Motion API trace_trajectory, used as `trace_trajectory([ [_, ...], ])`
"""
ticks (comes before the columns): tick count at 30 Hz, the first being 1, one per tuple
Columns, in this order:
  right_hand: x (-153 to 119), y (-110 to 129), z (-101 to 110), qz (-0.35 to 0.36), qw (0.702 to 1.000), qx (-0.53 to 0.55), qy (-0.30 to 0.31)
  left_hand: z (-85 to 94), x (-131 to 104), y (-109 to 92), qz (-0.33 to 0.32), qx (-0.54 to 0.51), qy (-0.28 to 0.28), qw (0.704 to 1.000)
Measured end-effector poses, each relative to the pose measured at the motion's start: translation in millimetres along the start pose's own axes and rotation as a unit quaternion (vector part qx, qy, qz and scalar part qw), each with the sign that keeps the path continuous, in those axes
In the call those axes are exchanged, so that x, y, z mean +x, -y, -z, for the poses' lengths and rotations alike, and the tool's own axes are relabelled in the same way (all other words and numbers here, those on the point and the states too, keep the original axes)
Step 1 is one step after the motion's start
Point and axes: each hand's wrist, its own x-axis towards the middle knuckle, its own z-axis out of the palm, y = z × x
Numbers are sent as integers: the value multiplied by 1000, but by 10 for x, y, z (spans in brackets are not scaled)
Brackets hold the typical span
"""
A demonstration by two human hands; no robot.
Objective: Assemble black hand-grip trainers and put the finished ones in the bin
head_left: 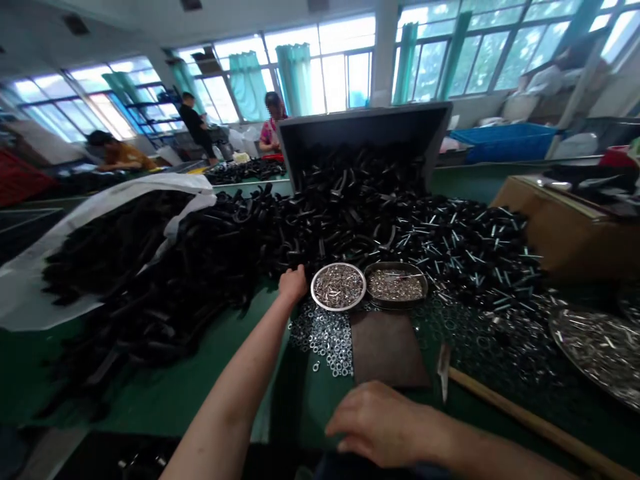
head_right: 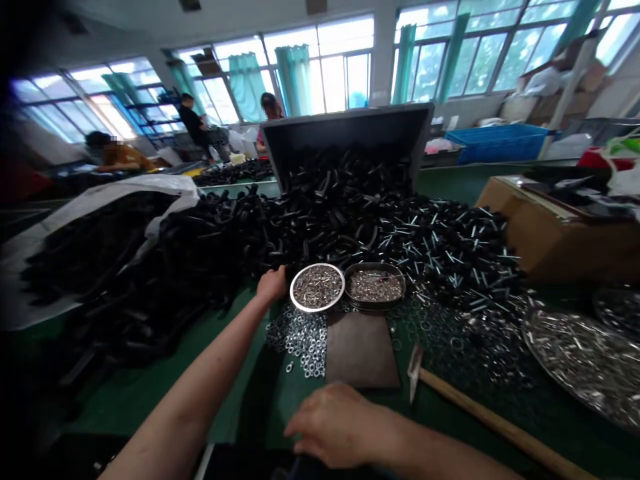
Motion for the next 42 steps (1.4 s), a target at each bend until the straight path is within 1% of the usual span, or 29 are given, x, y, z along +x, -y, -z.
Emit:
trace_trajectory([
  [2, -305, -139, 354, -44, 997, 17, -65, -19, -42, 65, 27, -24, 9, 999],
  [3, -448, -254, 525, -78, 992, 14, -101, -19, -69, 102, 39, -41, 12, 998],
  [4, -581, -400, 686, -125, 980, -11, -154, -12, -98, 140, 50, -60, 13, 997],
  [5, -703, -573, 829, -185, 960, -42, -205, 1, -128, 177, 60, -83, 14, 995],
  [6, -811, -764, 949, -250, 936, -79, -234, 22, -159, 212, 70, -109, 12, 992],
  [7, -902, -961, 1040, -318, 905, -125, -252, 51, -194, 245, 81, -137, 7, 987],
  [8, -975, -1153, 1100, -389, 867, -175, -257, 87, -235, 279, 92, -168, -1, 982],
  [9, -1028, -1329, 1129, -447, 831, -219, -249, 129, -287, 312, 104, -201, -14, 974],
  [10, -1063, -1481, 1130, -470, 816, -231, -245, 177, -352, 346, 115, -234, -31, 965],
  [11, -1084, -1605, 1107, -482, 808, -238, -240, 227, -433, 382, 126, -267, -49, 954],
  [14, -1106, -1830, 969, -490, 809, -242, -218, 356, -780, 485, 145, -350, -97, 920],
  [16, -1125, -1901, 886, -488, 809, -254, -207, 388, -1072, 527, 149, -376, -109, 908],
  [17, -1136, -1919, 860, -482, 808, -266, -209, 380, -1218, 531, 149, -381, -106, 906],
  [18, -1146, -1923, 844, -470, 807, -281, -219, 357, -1355, 522, 147, -380, -100, 908],
  [20, -1150, -1868, 837, -427, 810, -303, -265, 270, -1575, 464, 133, -375, -81, 914],
  [22, -1118, -1707, 839, -375, 821, -282, -325, 151, -1710, 364, 94, -346, -70, 931],
  [24, -1051, -1454, 817, -341, 837, -207, -374, 31, -1776, 250, 39, -267, -64, 961],
  [26, -969, -1169, 746, -333, 846, -106, -403, -68, -1813, 155, 0, -165, -57, 985],
  [28, -893, -922, 622, -327, 850, -16, -413, -133, -1852, 100, -10, -104, -45, 994],
  [30, -830, -750, 462, -305, 857, 61, -411, -166, -1904, 86, -5, -85, -41, 996],
  [32, -771, -645, 296, -284, 862, 128, -400, -172, -1957, 99, 3, -82, -40, 996],
  [35, -678, -554, 86, -279, 858, 201, -382, -144, -2006, 135, 18, -81, -49, 995],
  [37, -613, -517, -19, -274, 852, 238, -378, -106, -2009, 153, 42, -95, -67, 992],
  [38, -582, -505, -64, -269, 847, 258, -378, -84, -2003, 158, 61, -118, -80, 988],
  [39, -552, -495, -103, -265, 841, 279, -379, -60, -1995, 158, 82, -157, -94, 980],
  [40, -524, -487, -137, -264, 834, 301, -379, -37, -1988, 151, 108, -217, -107, 964],
  [42, -471, -463, -190, -264, 818, 349, -374, 4, -1985, 111, 152, -350, -117, 917],
])
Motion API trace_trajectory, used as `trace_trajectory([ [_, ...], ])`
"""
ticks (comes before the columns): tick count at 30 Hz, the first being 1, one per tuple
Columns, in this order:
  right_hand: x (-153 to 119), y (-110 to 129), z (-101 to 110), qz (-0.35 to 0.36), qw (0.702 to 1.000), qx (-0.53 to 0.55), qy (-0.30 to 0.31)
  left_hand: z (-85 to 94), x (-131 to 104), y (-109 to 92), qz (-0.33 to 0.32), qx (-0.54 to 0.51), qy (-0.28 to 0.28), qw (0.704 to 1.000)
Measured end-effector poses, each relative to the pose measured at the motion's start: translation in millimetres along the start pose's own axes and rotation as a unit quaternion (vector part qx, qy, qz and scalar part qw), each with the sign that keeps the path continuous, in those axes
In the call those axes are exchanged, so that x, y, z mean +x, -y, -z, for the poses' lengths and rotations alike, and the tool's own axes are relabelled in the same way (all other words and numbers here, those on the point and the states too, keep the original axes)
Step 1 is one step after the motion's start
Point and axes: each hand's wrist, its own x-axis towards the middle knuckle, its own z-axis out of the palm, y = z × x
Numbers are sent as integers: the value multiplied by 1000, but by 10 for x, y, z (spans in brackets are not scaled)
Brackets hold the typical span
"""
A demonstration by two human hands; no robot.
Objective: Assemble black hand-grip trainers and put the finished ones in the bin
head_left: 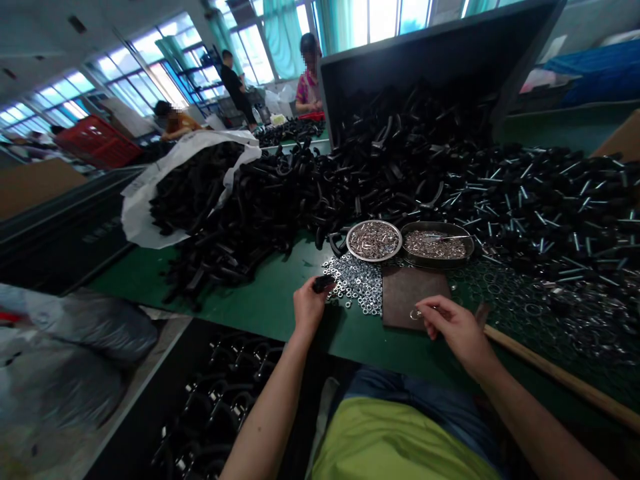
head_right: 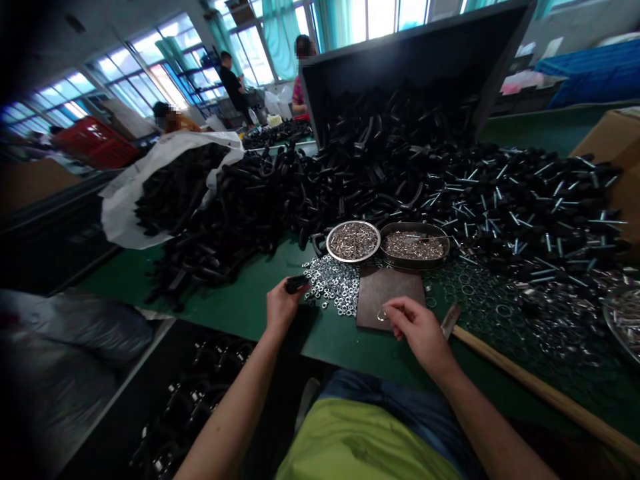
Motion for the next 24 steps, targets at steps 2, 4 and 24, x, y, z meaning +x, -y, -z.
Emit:
trace_trajectory([
  [2, -14, 16, -75, -22, 999, 45, 17, -19, -54, -78, 51, -120, 18, 991],
  [4, -39, 69, -152, -35, 995, 90, 39, -58, -161, -178, 102, -239, 61, 964],
  [24, -171, 388, -461, -65, 970, 161, 171, -76, -922, -699, 156, -347, 215, 899],
])
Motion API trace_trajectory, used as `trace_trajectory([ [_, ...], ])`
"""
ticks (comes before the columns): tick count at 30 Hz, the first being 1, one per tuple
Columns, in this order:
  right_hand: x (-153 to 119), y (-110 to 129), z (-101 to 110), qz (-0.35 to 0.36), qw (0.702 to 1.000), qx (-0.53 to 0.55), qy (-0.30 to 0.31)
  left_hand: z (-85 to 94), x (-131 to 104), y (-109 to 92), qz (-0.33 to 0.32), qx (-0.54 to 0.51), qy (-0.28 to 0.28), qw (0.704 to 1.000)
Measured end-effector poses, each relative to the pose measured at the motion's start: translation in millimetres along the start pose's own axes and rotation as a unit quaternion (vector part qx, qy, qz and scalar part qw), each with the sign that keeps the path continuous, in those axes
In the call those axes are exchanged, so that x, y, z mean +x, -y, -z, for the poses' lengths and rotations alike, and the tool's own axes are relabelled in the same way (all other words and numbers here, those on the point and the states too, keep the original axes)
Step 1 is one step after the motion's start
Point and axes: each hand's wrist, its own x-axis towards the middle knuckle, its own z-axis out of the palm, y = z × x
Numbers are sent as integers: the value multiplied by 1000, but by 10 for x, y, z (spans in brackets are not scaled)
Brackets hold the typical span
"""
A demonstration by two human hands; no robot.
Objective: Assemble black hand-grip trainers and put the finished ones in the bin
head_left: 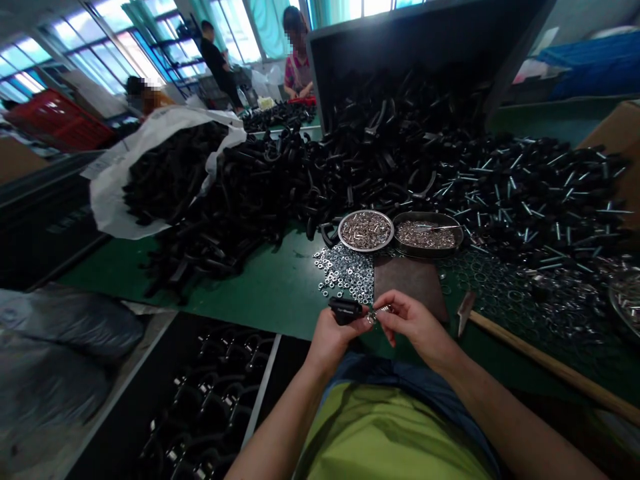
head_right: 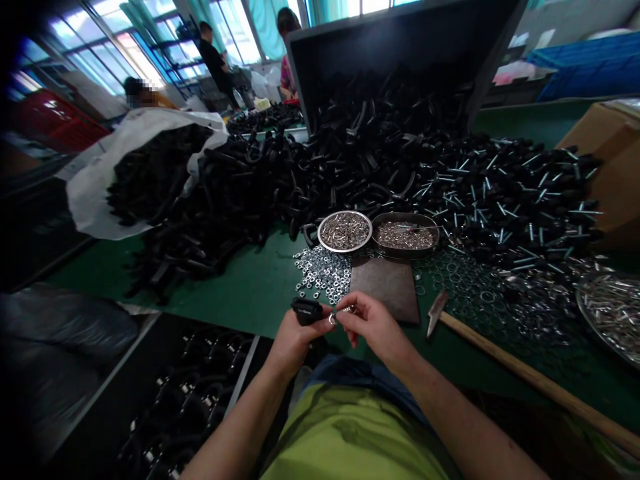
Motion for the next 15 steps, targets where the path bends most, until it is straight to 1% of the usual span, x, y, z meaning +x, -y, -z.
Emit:
trace_trajectory([
  [3, 27, -22, 24, -41, 999, 36, -3, 27, -13, -34, -36, 56, -11, 998],
  [4, 36, -25, 40, -44, 998, 36, -10, 36, -10, -31, -53, 78, -8, 995],
  [6, 53, -16, 84, -16, 999, -11, -34, 42, 6, 6, -89, 120, 2, 989],
  [7, 58, -2, 108, 13, 997, -55, -51, 34, 18, 40, -99, 128, 7, 987],
  [8, 60, 19, 132, 43, 991, -103, -68, 16, 30, 84, -95, 117, 12, 988],
  [9, 58, 45, 153, 67, 984, -146, -82, -11, 41, 135, -73, 87, 17, 993],
  [11, 38, 116, 181, 92, 969, -202, -105, -89, 56, 243, 15, -27, 35, 999],
  [12, 22, 156, 185, 98, 965, -214, -115, -134, 60, 291, 68, -95, 50, 992],
  [13, 3, 198, 183, 103, 963, -218, -122, -180, 62, 331, 117, -159, 65, 978],
  [15, -38, 273, 164, 117, 964, -203, -129, -264, 63, 376, 187, -253, 91, 945],
])
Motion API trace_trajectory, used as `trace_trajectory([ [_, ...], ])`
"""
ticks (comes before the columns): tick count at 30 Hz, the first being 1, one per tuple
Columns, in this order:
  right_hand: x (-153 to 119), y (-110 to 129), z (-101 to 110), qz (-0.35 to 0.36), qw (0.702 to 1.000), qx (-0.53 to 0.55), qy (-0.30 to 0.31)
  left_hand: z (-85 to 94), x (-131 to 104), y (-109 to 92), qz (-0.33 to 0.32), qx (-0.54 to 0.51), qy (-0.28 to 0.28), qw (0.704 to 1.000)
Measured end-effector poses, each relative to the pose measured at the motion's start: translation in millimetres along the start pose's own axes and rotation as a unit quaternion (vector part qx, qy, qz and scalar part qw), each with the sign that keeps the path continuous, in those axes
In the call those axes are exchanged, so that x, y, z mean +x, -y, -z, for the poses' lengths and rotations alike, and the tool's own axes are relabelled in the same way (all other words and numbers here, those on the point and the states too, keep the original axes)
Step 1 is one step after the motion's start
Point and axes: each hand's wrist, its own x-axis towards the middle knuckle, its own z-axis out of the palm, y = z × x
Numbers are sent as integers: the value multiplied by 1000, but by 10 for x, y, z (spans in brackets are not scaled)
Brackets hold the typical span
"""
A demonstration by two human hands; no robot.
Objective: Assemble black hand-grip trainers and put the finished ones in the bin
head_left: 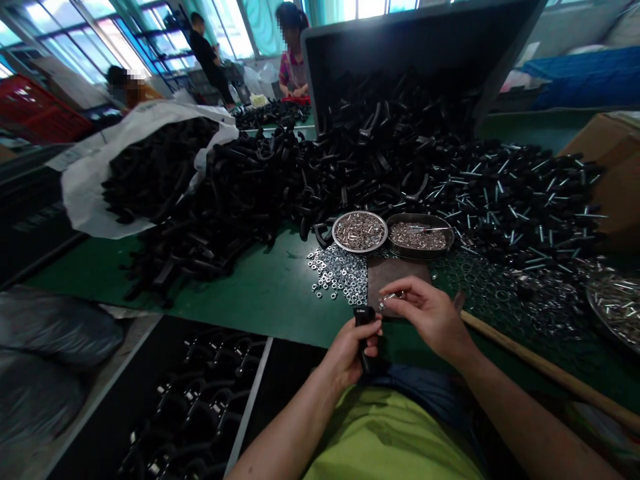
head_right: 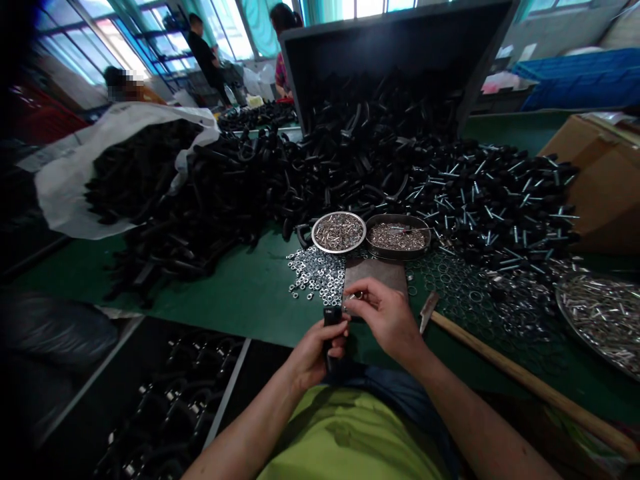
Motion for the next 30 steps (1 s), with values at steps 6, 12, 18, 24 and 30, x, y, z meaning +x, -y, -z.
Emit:
trace_trajectory([
  [6, -65, 54, -18, 25, 999, -37, 8, -162, 19, 12, 46, -91, 45, 994],
  [12, -110, -52, -62, 67, 989, -129, -1, -194, 4, 29, 21, 40, 63, 997],
  [18, -38, -204, 163, 28, 991, -127, 42, -130, -91, -8, 81, 224, 118, 964],
  [24, 240, -646, 962, 8, 886, -462, -35, -87, -156, -114, 37, 171, 110, 978],
  [30, 277, -802, 1068, -13, 867, -497, -24, -104, -61, -120, -37, 224, 46, 973],
])
